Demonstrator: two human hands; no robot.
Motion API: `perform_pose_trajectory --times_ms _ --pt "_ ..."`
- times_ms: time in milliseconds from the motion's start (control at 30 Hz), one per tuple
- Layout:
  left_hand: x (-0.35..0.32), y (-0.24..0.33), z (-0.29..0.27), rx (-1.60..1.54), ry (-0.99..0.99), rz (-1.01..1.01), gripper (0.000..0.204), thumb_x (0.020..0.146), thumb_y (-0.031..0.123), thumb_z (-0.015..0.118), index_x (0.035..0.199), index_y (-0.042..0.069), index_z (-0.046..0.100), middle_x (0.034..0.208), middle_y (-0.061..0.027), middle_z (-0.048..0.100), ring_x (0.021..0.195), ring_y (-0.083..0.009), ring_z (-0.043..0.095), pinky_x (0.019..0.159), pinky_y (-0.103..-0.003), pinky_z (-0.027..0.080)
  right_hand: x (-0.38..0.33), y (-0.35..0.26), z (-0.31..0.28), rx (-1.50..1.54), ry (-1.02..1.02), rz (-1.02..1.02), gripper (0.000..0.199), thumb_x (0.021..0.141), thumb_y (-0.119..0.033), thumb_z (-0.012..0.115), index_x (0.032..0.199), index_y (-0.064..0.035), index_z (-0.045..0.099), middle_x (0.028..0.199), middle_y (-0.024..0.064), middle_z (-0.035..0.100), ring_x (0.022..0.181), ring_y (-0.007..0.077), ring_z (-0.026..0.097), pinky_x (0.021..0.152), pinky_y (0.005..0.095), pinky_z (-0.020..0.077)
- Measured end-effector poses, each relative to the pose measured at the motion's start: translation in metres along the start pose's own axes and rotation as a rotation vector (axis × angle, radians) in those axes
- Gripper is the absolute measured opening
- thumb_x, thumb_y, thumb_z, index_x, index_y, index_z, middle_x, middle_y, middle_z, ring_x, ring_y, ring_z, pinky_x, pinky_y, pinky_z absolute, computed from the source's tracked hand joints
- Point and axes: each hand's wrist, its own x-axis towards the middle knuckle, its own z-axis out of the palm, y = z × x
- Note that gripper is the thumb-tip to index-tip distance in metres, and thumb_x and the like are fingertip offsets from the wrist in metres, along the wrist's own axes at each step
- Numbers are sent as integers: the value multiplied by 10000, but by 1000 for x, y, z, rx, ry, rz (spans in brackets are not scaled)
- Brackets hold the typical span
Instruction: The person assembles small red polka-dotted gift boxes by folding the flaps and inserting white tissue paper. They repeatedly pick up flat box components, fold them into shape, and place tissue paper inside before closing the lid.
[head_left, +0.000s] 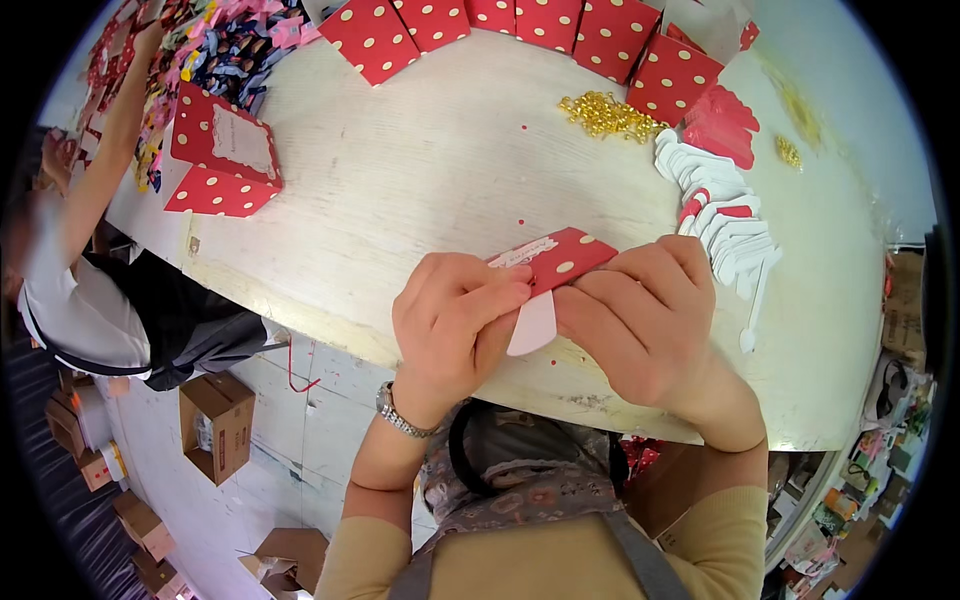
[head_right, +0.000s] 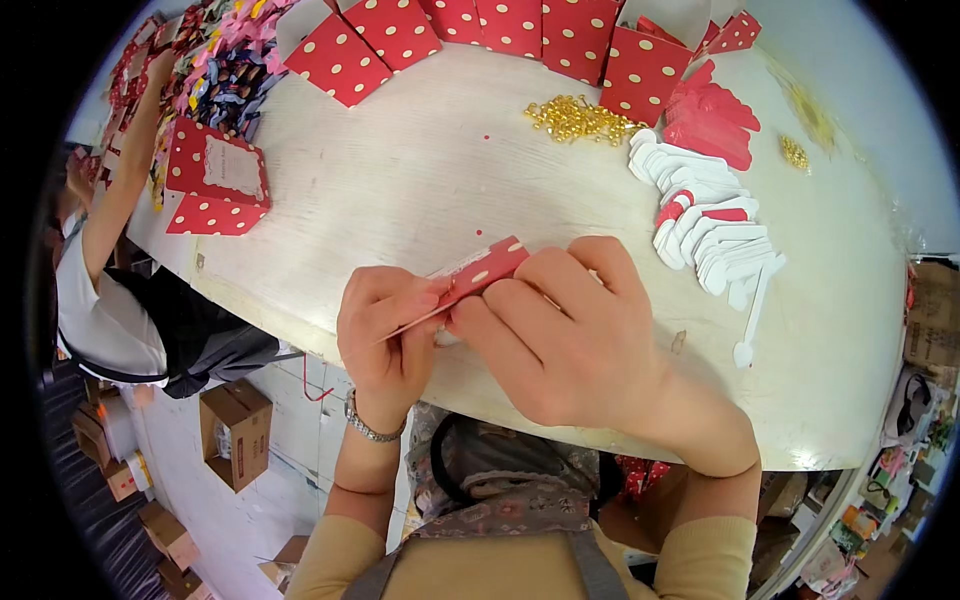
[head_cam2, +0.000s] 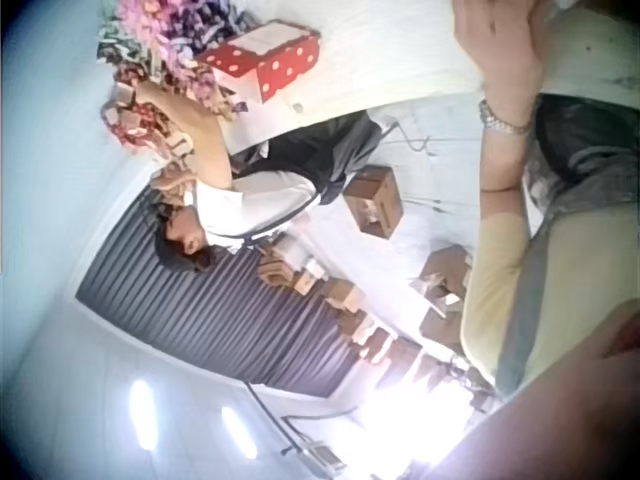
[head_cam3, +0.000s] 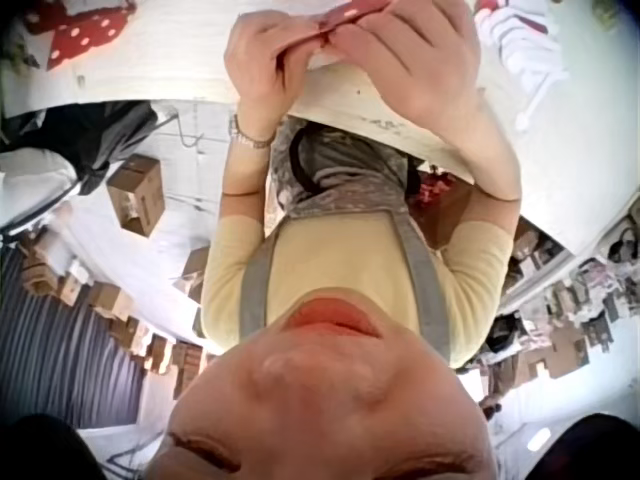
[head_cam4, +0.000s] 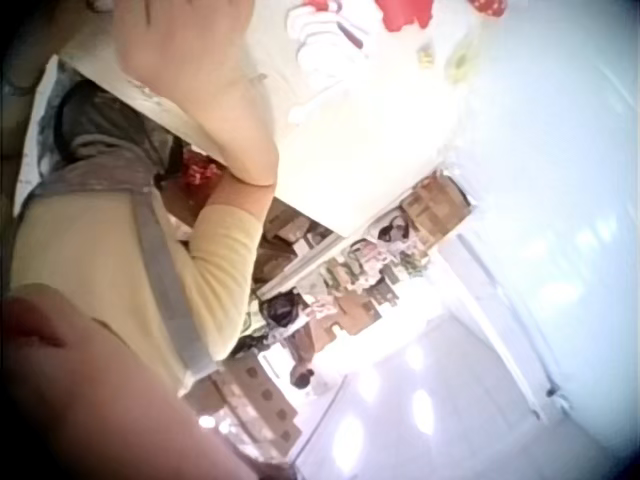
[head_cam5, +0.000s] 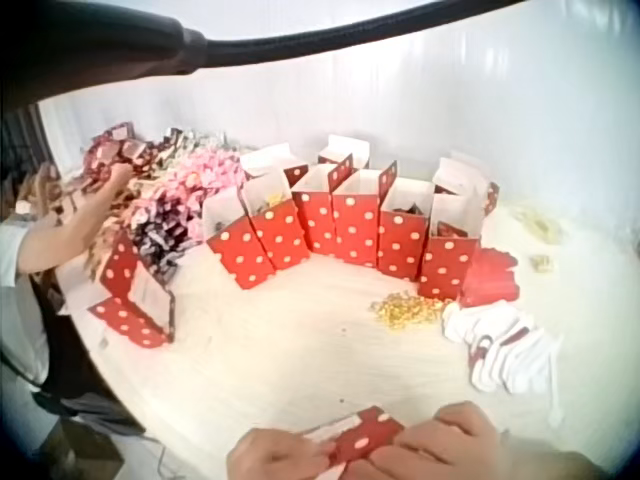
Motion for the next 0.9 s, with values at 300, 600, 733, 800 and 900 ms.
perform_pose_trajectory --times_ms 300,600,733,800,900 --pt "18 27 -12 159 -61 -50 164 662 36 718 784 85 620 821 -60 687 697 -227 625 637 -306 529 5 24 22 350 144 -90 234 593 -150 680 782 -52 585 809 35 584 717 213 555 653 331 465" --pt "44 23 -42 226 -168 151 252 699 -9 732 877 92 586 778 -104 676 678 -259 643 659 -382 556 5 36 39 658 188 -68 227 699 -188 712 754 -46 543 758 60 566 720 229 557 655 324 479" --pt "65 30 -46 469 -273 395 220 586 49 769 761 147 680 868 -7 647 798 -212 618 622 -307 561 1 33 40 726 203 -5 224 710 -184 706 747 -50 529 744 60 556 717 227 550 656 326 472" --pt "73 26 -46 641 -327 471 283 567 46 743 835 137 725 903 11 634 856 -205 602 619 -297 559 0 32 42 729 231 -11 226 713 -181 703 741 -51 520 738 56 552 704 227 543 651 328 467" --pt "83 27 -40 662 -415 449 317 561 45 726 868 120 734 896 -9 639 832 -214 615 619 -290 555 -3 31 49 718 286 -16 228 707 -178 700 736 -52 512 727 51 545 684 224 532 641 328 459"
